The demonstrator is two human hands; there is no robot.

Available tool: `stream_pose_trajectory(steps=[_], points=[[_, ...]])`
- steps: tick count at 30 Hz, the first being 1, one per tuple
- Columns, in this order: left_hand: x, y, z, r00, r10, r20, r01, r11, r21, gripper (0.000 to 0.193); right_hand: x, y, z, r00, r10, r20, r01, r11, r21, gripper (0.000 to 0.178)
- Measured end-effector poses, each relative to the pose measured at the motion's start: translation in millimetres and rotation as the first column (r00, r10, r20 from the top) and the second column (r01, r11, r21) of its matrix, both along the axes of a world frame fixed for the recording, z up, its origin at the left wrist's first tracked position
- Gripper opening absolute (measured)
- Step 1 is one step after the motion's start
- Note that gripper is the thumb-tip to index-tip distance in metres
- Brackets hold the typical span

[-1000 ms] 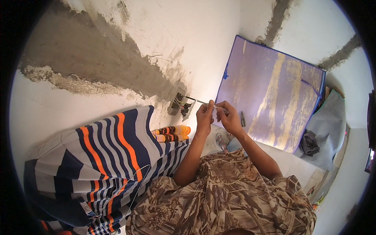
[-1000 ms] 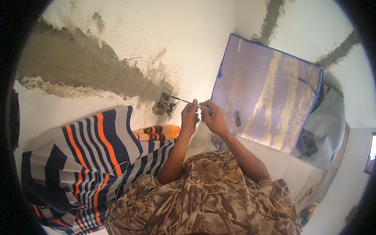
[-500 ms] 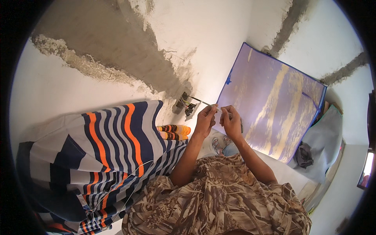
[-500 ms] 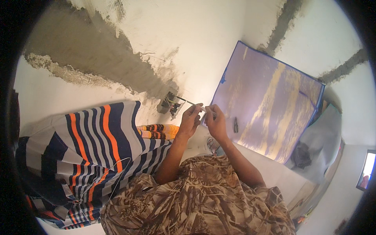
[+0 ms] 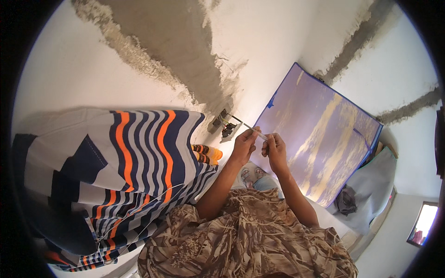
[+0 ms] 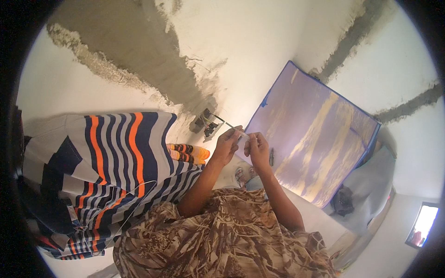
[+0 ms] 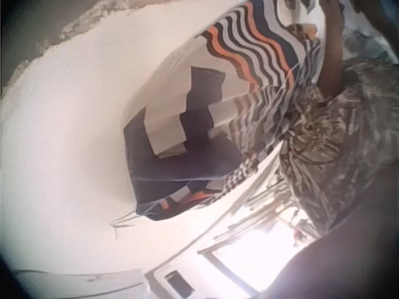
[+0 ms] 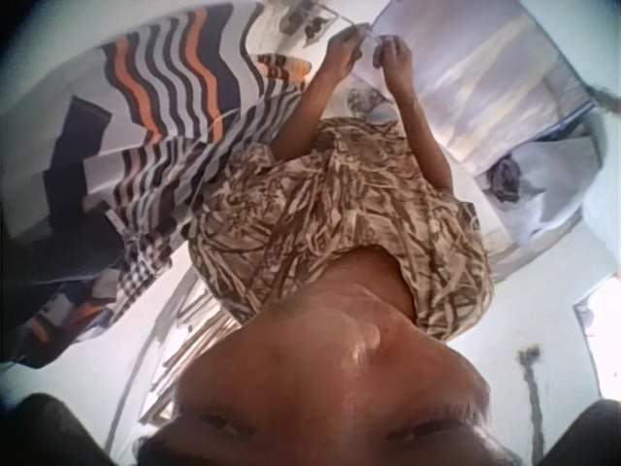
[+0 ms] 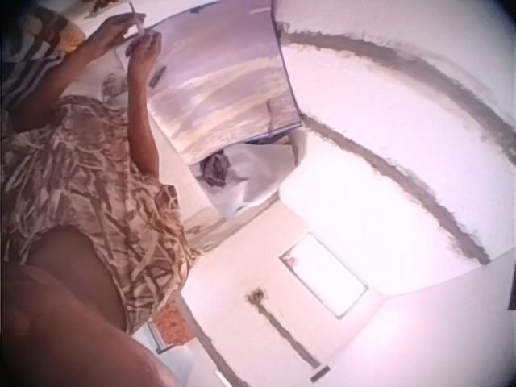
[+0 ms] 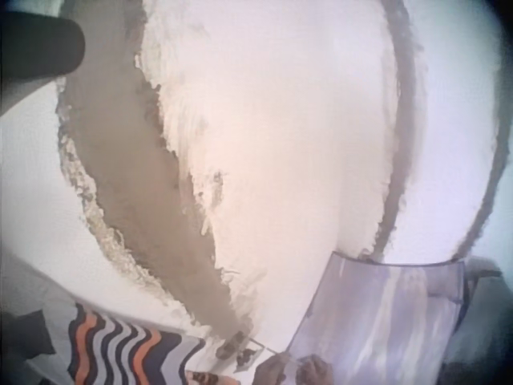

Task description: The person secures wires into an electrical outlet box on a wall using a screwdriver and then fits an outlet faceplate over the socket.

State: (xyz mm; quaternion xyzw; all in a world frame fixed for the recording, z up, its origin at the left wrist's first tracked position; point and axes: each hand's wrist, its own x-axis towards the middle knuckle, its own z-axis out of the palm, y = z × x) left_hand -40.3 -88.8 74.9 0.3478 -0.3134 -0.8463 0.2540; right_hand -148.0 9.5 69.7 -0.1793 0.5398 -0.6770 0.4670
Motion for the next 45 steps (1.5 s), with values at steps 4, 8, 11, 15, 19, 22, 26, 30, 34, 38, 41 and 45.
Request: stream_pose_trajectory(steps=[4,8,11,15,19,22,26,30,34,38,41,45], points=[[2,-9,-1,0.993,-0.091,0.079,0.096,0.993,-0.071,0.023,12,-9,5,0.861,-0.120,-0.494,0.077,0.991,-0.106,0.019],[-6,-9,-4,0.981,-0.069,0.184,0.096,0.985,-0.145,0.027,8,-10,0,0.694,-0.163,-0.701,0.056,0.983,-0.173,0.020],[-7,-9,-8,0.993,-0.046,0.112,0.057,0.993,-0.102,0.028,7,-5,21,0.972,-0.065,-0.225,0.068,0.998,0.003,0.021],[-8,-6,-14,0.984,-0.028,0.179,0.054,0.988,-0.143,0.030,-5,-3,11,0.992,0.071,-0.103,-0.058,0.991,0.122,0.022],[-4,-11,-6,0.965,-0.117,0.234,0.164,0.967,-0.194,0.033,6,-11,19,0.906,-0.052,-0.420,0.058,0.998,0.001,0.015],[-6,-17,-7,0.978,-0.115,0.173,0.139,0.980,-0.139,0.035,5,-14,11,0.624,-0.088,-0.776,0.002,0.994,-0.111,0.010],[-8,-20,0,0.981,-0.112,0.161,0.142,0.971,-0.193,0.039,9,-12,14,0.802,-0.098,-0.590,0.061,0.995,-0.082,0.007],[-6,-16,-6,0.959,-0.067,0.274,0.158,0.933,-0.324,0.041,11,-8,29,0.876,-0.028,-0.482,0.057,0.997,0.046,0.013],[-7,-12,-12,0.951,-0.017,0.309,0.174,0.855,-0.488,0.044,8,-4,14,0.770,-0.005,-0.638,0.050,0.997,0.052,0.019],[-8,-12,-3,0.957,-0.056,0.284,0.200,0.837,-0.510,0.046,8,-5,31,0.729,-0.003,-0.684,0.076,0.994,0.076,0.019],[-18,-16,-15,0.983,-0.037,0.179,0.145,0.753,-0.642,0.047,4,-5,34,0.689,-0.011,-0.725,0.096,0.992,0.076,0.019],[-25,-19,-18,0.970,-0.083,0.227,0.208,0.762,-0.613,0.048,0,-11,34,0.672,-0.064,-0.737,0.130,0.991,0.032,0.019]])
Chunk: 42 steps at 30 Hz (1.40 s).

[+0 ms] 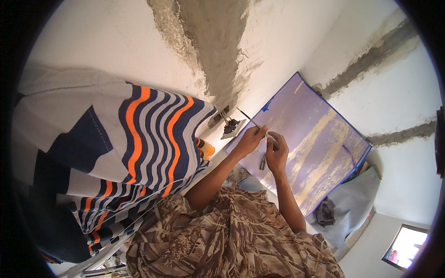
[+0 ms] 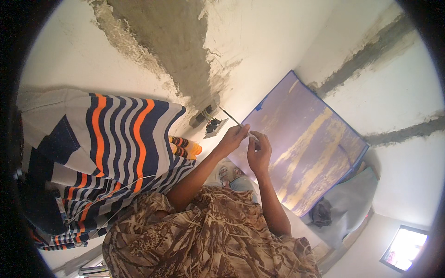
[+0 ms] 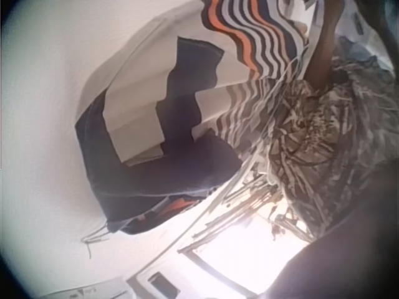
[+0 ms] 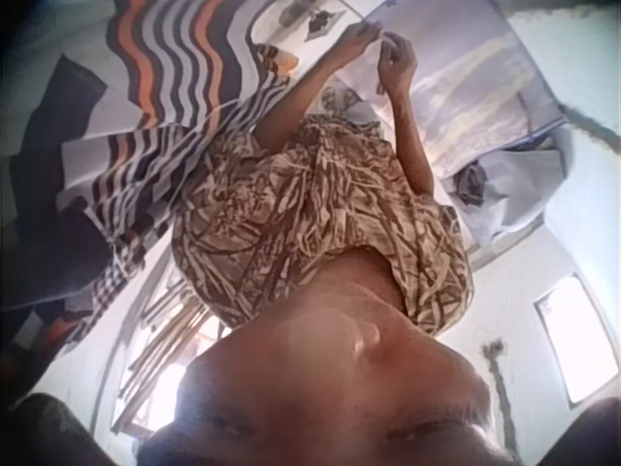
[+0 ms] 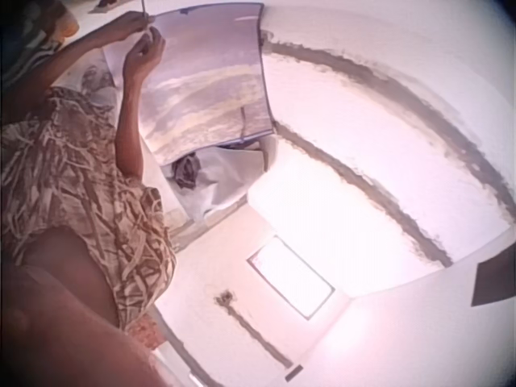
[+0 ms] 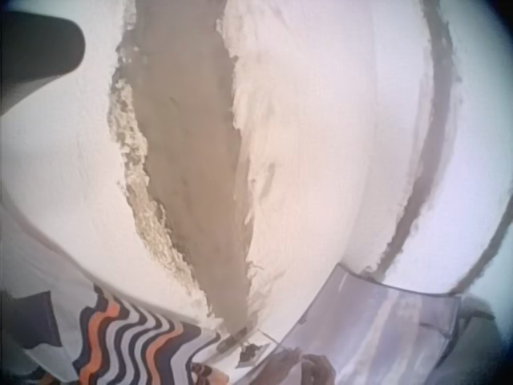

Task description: The person secures wires into an electrical outlet box on a wall using a screwdriver and then fits an outlet faceplate over the socket.

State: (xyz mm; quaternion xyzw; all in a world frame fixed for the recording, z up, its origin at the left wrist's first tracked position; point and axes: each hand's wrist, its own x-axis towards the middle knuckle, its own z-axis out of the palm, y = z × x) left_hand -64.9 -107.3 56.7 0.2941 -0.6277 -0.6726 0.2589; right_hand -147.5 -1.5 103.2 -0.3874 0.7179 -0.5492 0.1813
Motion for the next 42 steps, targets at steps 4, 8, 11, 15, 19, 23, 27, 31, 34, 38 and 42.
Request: stream_pose_trajectory(steps=[4,8,11,15,19,23,27,31,34,38,42], points=[[5,3,11,0.994,0.056,0.097,-0.065,0.994,0.083,0.049,-4,-3,-10,0.996,0.056,0.070,-0.055,0.998,-0.024,0.019],[14,5,9,0.989,0.105,0.101,-0.113,0.991,0.075,0.051,5,-5,-11,0.994,0.096,0.056,-0.094,0.995,-0.022,0.018],[14,6,5,0.991,0.111,0.068,-0.116,0.991,0.071,0.048,7,-3,-14,0.996,0.085,0.010,-0.085,0.996,-0.021,0.018],[15,7,-1,0.994,0.079,0.071,-0.080,0.997,0.010,0.044,8,1,-20,0.997,0.062,-0.052,-0.063,0.998,-0.021,0.017],[16,9,0,0.994,0.067,0.084,-0.067,0.998,-0.013,0.044,12,4,-11,0.998,0.067,0.011,-0.067,0.998,-0.016,0.016],[16,8,4,0.993,0.063,0.098,-0.062,0.998,-0.012,0.045,10,3,-17,0.998,0.065,0.014,-0.064,0.997,-0.044,0.017],[19,7,6,0.989,0.076,0.125,-0.081,0.996,0.031,0.044,10,1,-12,0.996,0.081,0.031,-0.079,0.996,-0.041,0.018],[11,7,0,0.990,0.105,0.098,-0.103,0.994,-0.030,0.044,5,2,-18,0.996,0.069,0.048,-0.067,0.997,-0.027,0.018],[9,6,-5,0.992,0.091,0.091,-0.087,0.995,-0.043,0.044,4,3,-17,0.996,0.043,0.074,-0.041,0.999,-0.035,0.017],[13,7,4,0.986,0.134,0.095,-0.131,0.991,-0.036,0.047,1,4,-15,0.905,0.113,0.410,-0.079,0.992,-0.099,0.022],[6,7,3,0.984,0.130,0.125,-0.137,0.989,0.055,0.046,-6,7,-9,0.600,0.155,0.785,-0.080,0.988,-0.134,0.025]])
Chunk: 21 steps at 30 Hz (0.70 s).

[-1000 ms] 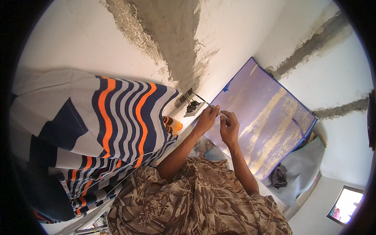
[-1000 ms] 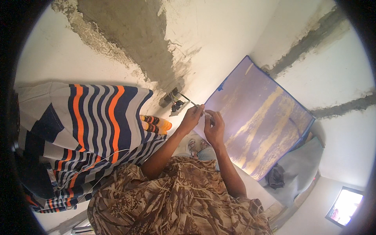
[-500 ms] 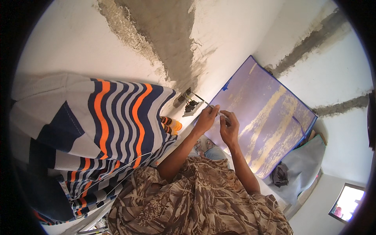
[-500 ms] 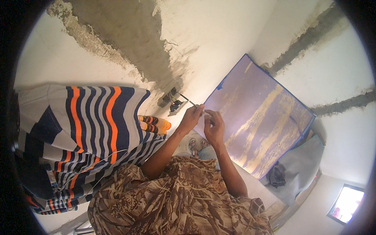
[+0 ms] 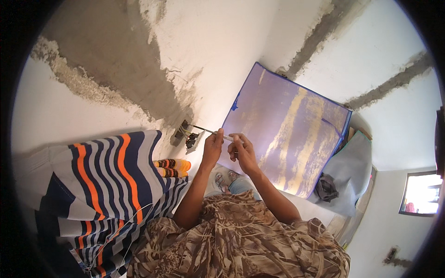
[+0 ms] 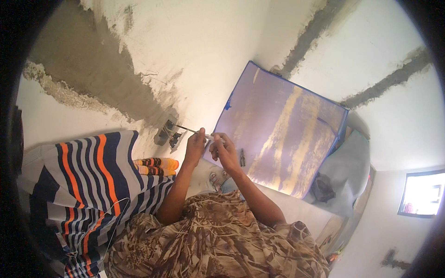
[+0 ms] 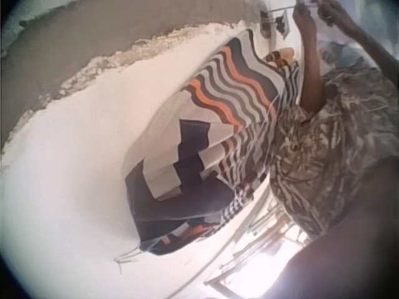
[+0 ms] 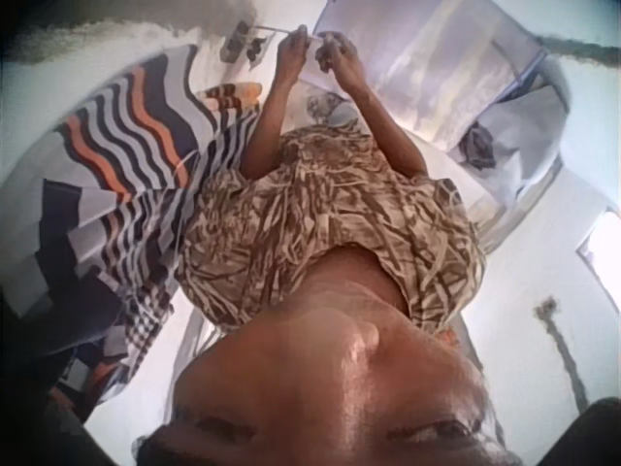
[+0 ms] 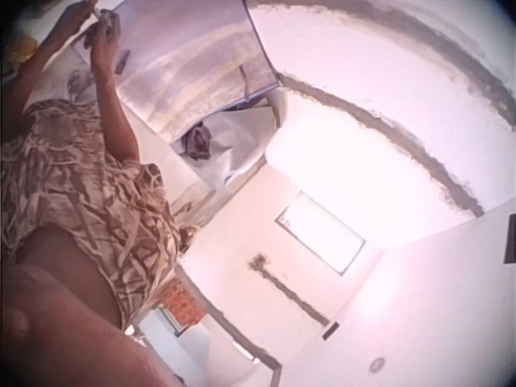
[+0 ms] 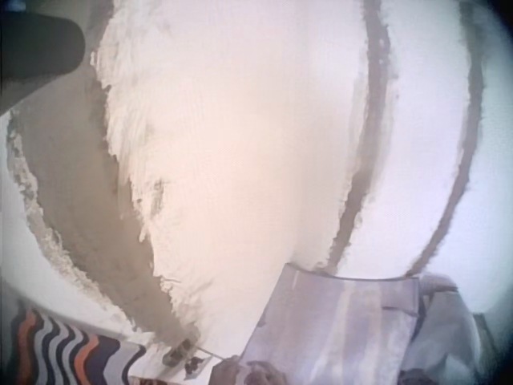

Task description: The person secures wires into an electrical outlet box on a wall using a screwdriver and then fits an outlet faceplate over the socket.

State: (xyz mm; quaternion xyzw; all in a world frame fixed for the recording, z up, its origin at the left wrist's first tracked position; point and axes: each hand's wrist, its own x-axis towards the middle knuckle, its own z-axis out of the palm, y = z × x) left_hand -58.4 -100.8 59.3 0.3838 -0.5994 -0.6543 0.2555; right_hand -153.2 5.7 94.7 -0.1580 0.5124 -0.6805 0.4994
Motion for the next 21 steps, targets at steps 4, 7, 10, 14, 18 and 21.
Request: stream_pose_trajectory(steps=[4,7,10,14,18,21], points=[[-1,2,13,1.000,0.013,-0.011,-0.011,0.985,0.174,0.049,-6,-4,-8,0.981,-0.003,-0.195,0.013,0.999,0.049,0.019],[-3,3,21,0.999,-0.034,0.025,0.029,0.983,0.179,0.046,-6,-7,-12,0.845,-0.064,-0.531,0.036,0.997,-0.063,0.017],[-1,-2,19,0.999,-0.043,-0.016,0.045,0.976,0.214,0.040,-6,-8,-8,0.631,-0.156,-0.759,0.028,0.983,-0.179,0.015],[-3,0,14,0.994,0.010,-0.108,0.028,0.939,0.343,0.033,-3,-5,1,0.876,-0.112,-0.470,0.115,0.993,-0.022,0.018],[8,-1,4,0.985,-0.050,-0.166,0.104,0.937,0.334,0.027,-4,-3,2,0.982,-0.013,-0.191,0.046,0.985,0.167,0.023],[11,-1,12,0.978,-0.080,-0.193,0.141,0.933,0.330,0.021,1,-7,-1,0.940,-0.057,-0.336,0.089,0.993,0.082,0.021]])
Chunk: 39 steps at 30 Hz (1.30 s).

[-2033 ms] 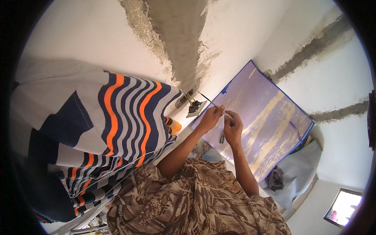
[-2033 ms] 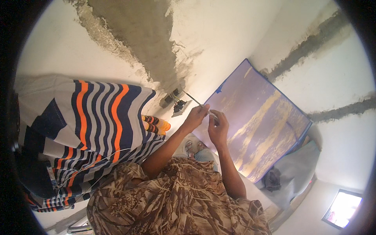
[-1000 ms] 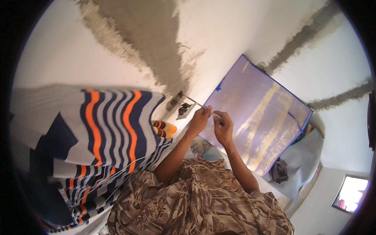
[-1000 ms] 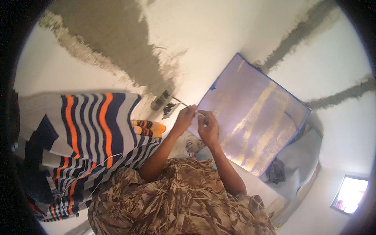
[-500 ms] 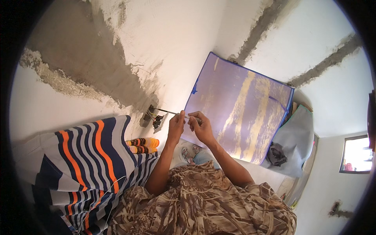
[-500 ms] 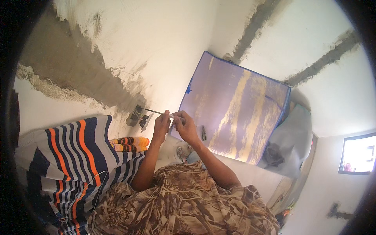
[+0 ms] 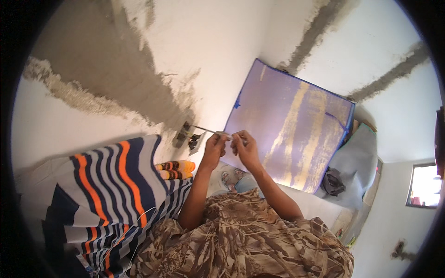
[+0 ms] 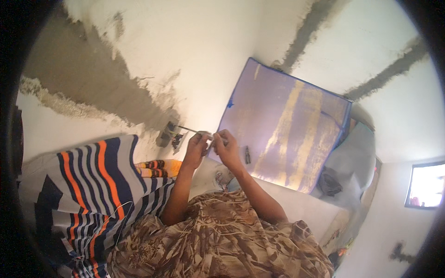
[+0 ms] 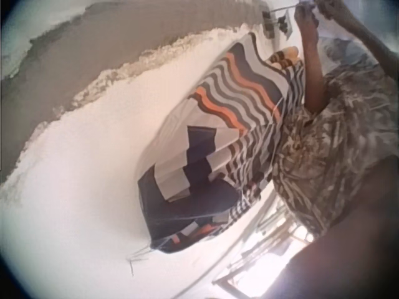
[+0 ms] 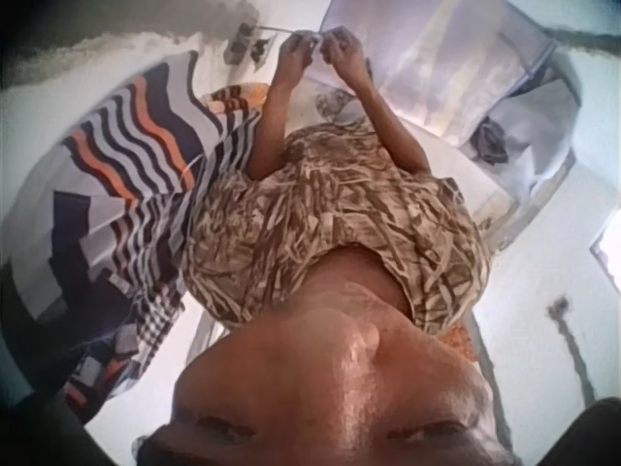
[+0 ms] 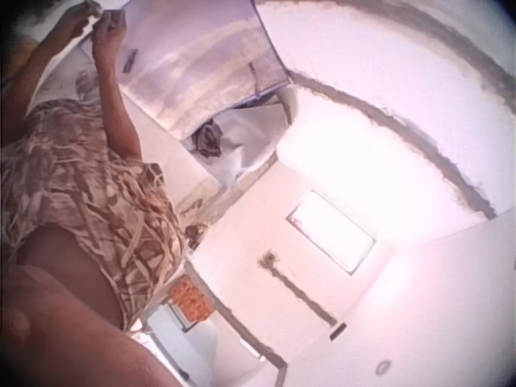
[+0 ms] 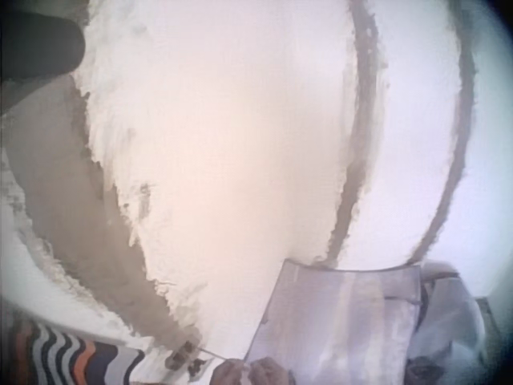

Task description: The person secures wires into an electrical outlet box on a wall using a screwdriver and then fits an outlet faceplate over the socket.

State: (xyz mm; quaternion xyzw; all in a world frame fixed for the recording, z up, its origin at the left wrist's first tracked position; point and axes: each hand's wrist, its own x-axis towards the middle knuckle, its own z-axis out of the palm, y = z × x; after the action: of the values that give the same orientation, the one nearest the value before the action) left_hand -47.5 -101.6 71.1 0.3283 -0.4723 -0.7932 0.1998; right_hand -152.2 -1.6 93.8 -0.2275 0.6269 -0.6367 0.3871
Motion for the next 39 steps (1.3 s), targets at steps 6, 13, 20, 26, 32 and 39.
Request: stream_pose_trajectory(steps=[6,13,20,26,32,39], points=[[-4,-11,-2,0.982,-0.089,0.167,0.099,0.994,-0.052,0.042,0,-2,-3,0.851,-0.026,-0.525,-0.050,0.990,-0.130,0.015],[-2,-10,1,0.990,-0.115,-0.081,0.123,0.988,0.094,0.029,-5,4,16,0.999,0.030,-0.042,-0.027,0.997,0.073,0.017],[-6,-9,9,0.996,-0.068,0.051,0.067,0.997,0.023,0.041,-9,2,-3,0.947,0.082,-0.310,-0.101,0.994,-0.045,0.020],[-10,-11,-1,0.993,-0.059,0.105,0.066,0.996,-0.062,0.043,-3,1,9,0.976,0.036,-0.213,-0.049,0.997,-0.057,0.021],[-13,-3,-9,0.972,0.088,0.216,-0.027,0.962,-0.272,0.052,-9,-1,-1,0.977,0.118,-0.179,-0.119,0.993,0.006,0.023],[-19,-5,0,0.930,0.129,0.345,-0.007,0.943,-0.334,0.067,-14,-7,-7,0.999,0.054,-0.006,-0.054,0.999,-0.001,0.017]])
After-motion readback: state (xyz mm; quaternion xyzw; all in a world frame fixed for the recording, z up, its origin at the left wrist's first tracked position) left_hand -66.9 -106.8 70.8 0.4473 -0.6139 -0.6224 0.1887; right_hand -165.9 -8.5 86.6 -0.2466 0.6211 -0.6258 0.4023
